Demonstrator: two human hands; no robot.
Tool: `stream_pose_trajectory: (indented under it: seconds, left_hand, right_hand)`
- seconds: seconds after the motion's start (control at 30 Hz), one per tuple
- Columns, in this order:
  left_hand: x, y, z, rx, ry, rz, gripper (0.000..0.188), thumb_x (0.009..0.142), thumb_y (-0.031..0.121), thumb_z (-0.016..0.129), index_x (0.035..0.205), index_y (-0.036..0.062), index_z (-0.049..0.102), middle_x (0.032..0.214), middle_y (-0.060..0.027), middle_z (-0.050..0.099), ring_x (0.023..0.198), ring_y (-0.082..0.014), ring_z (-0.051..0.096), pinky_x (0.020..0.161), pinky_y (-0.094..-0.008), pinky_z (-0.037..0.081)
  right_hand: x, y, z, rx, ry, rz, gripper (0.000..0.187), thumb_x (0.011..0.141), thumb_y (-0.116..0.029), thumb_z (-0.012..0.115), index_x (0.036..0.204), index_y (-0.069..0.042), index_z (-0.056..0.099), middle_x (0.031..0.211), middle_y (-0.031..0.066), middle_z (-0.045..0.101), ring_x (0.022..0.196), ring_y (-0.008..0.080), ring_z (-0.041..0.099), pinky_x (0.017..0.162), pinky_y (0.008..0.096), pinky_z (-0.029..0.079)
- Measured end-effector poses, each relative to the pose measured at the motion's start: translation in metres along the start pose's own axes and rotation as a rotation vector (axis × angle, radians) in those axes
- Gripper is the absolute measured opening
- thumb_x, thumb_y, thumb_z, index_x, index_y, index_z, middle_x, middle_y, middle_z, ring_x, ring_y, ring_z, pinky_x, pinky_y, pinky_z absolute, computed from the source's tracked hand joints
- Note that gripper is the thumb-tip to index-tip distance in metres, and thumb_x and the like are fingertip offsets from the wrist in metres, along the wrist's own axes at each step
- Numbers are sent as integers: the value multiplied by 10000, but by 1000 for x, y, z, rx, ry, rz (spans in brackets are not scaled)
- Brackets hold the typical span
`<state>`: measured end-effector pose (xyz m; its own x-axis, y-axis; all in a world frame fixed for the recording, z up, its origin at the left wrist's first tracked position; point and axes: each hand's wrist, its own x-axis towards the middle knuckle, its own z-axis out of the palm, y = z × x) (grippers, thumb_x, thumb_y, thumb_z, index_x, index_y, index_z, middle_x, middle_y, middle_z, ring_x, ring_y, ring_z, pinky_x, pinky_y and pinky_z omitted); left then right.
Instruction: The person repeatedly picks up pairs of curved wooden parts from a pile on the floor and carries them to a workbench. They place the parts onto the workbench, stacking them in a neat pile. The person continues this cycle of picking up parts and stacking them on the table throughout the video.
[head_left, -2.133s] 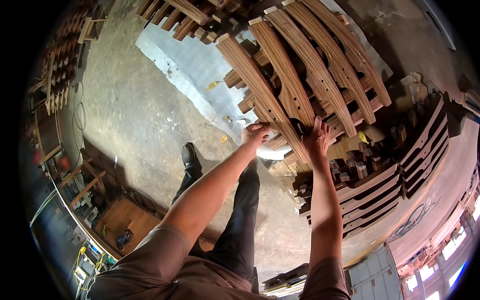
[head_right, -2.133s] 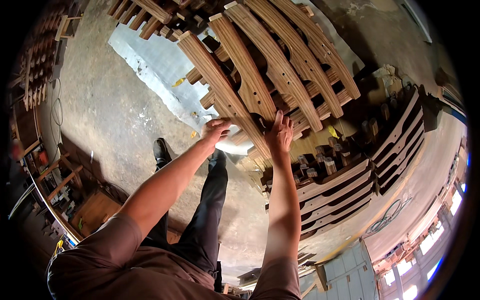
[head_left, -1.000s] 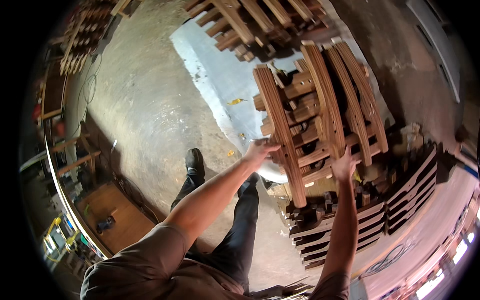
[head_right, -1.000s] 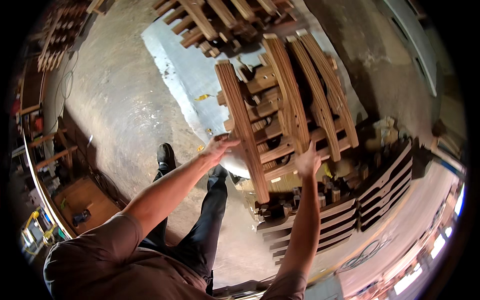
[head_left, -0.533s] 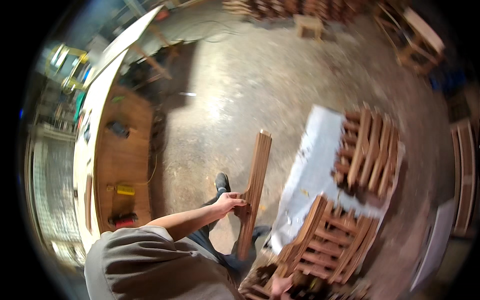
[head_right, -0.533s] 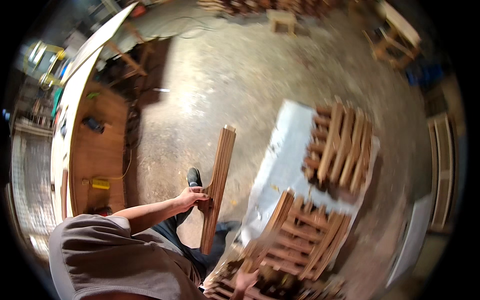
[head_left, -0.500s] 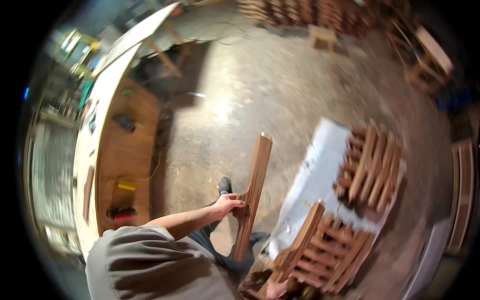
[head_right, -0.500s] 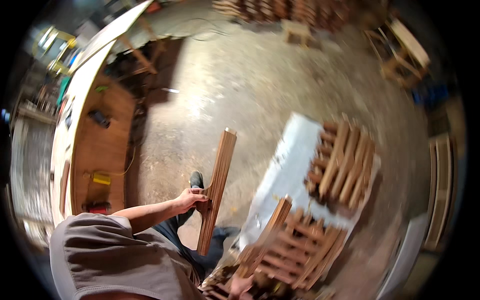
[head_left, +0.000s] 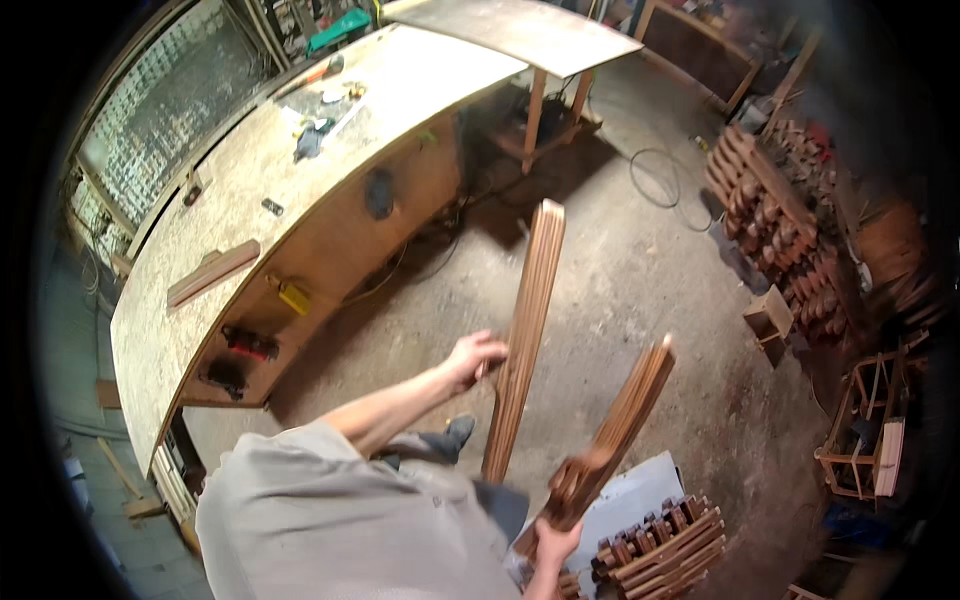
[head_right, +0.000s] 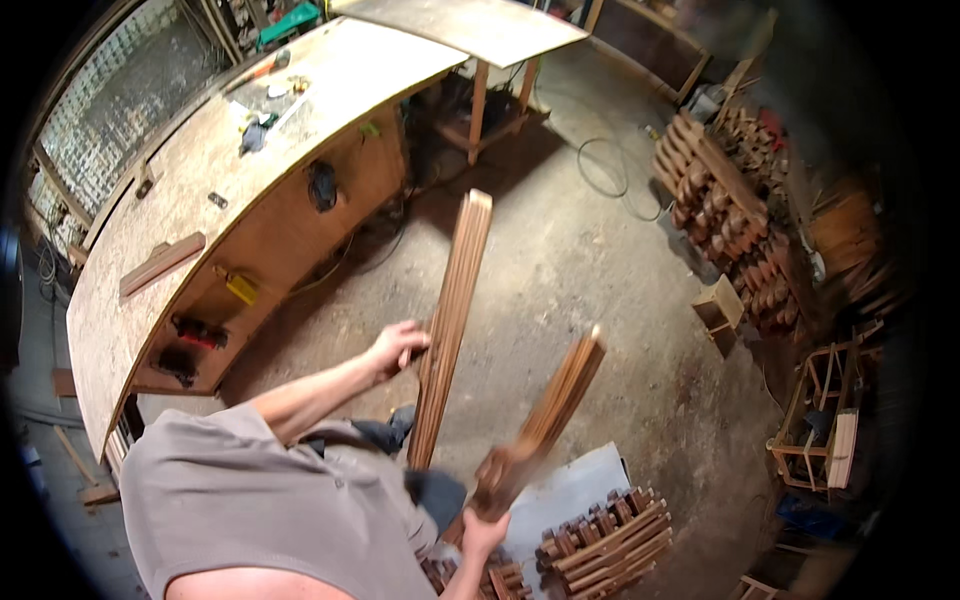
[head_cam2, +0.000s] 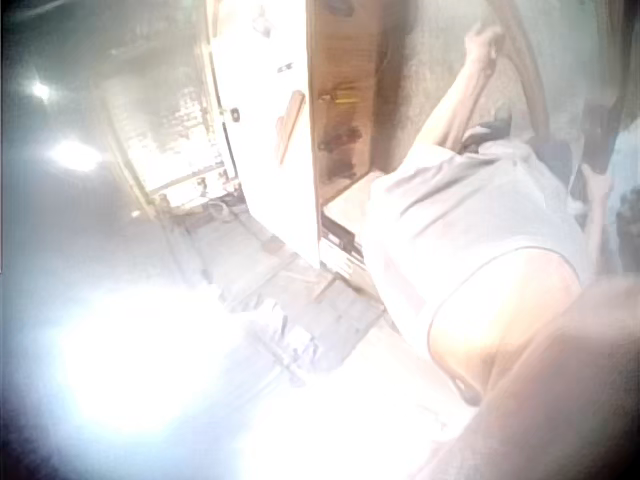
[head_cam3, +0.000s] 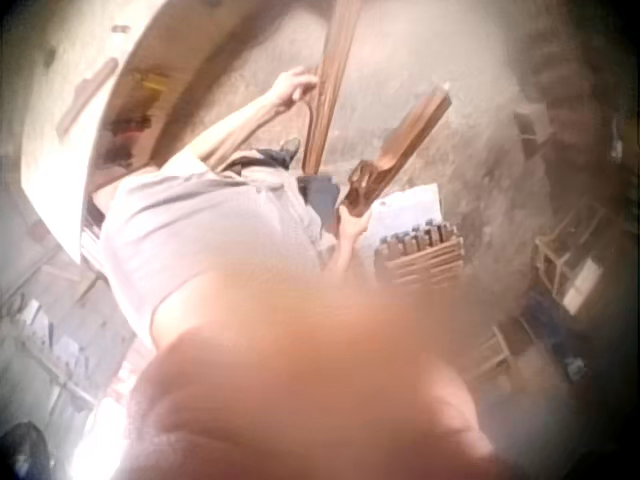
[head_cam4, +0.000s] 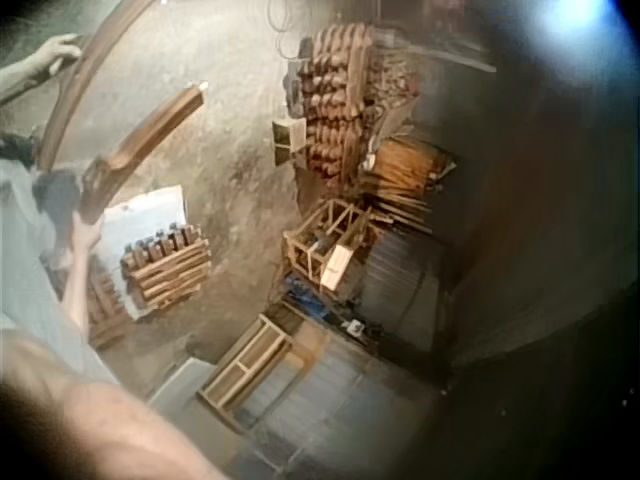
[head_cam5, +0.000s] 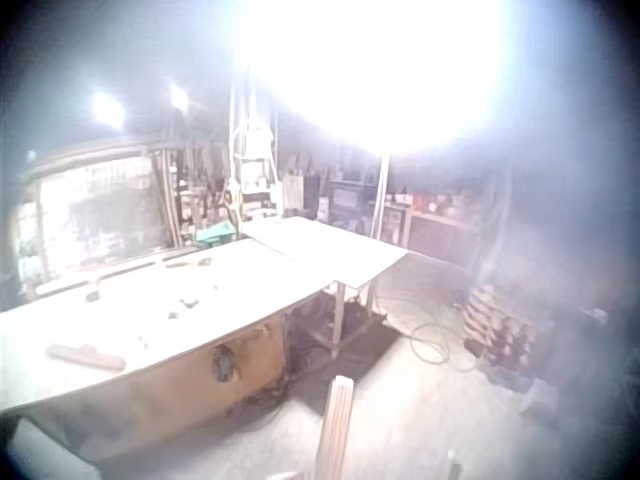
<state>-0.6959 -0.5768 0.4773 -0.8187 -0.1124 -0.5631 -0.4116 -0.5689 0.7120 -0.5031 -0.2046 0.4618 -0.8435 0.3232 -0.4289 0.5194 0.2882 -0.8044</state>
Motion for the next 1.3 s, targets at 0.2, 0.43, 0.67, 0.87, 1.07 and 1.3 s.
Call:
stream_pose_trajectory:
  seconds: [0.2, 0.43, 0.67, 0.87, 1.07, 1.3]
  left_hand:
    - [88, 82, 3, -221, 36, 221, 323, 865, 21, 695, 1184, 18, 646, 1103, -69, 711, 972, -170, 693, 897, -331, 566]
    - [120, 160, 30, -368, 204, 454, 479, 836, 37, 713, 1299, 7, 595, 1164, -69, 680, 1063, -172, 641, 991, -342, 496]
    - [169, 214, 33, -520, 370, 515, 536, 836, 49, 682, 1355, -12, 567, 1266, -83, 664, 1157, -210, 634, 1047, -368, 481]
    - [263, 284, -13, -563, 387, 552, 559, 815, 68, 700, 1350, -20, 565, 1247, -93, 670, 1137, -219, 650, 1044, -366, 490]
    - [360, 409, -59, -574, 419, 580, 589, 793, 86, 732, 1350, -23, 577, 1251, -97, 671, 1149, -211, 642, 1054, -363, 477]
    - [472, 544, -124, -463, 490, 614, 451, 831, 96, 700, 1264, -13, 635, 1174, -64, 699, 1097, -174, 632, 1016, -340, 461]
  right_hand:
    - [148, -126, 57, 67, -259, -201, 607, 656, 27, 814, 1212, -8, 572, 1102, 99, 670, 1000, 231, 655, 906, 375, 525]
    - [303, -258, 108, -89, -456, -280, 651, 661, -67, 833, 1265, -57, 591, 1086, 102, 709, 1001, 215, 678, 899, 386, 543]
    - [410, -370, 180, -268, -560, -411, 673, 643, -117, 816, 1273, -44, 590, 1075, 125, 721, 1002, 226, 693, 913, 385, 544]
    - [475, -453, 285, -334, -622, -418, 638, 638, -72, 806, 1233, -19, 583, 1070, 93, 689, 985, 207, 667, 901, 368, 541]
    - [526, -572, 402, -435, -659, -435, 654, 656, -97, 805, 1261, -17, 570, 1107, 122, 695, 1029, 228, 676, 920, 375, 536]
    - [578, -730, 554, -384, -694, -513, 597, 660, -43, 780, 1227, -3, 596, 1030, 136, 720, 964, 221, 691, 887, 363, 544]
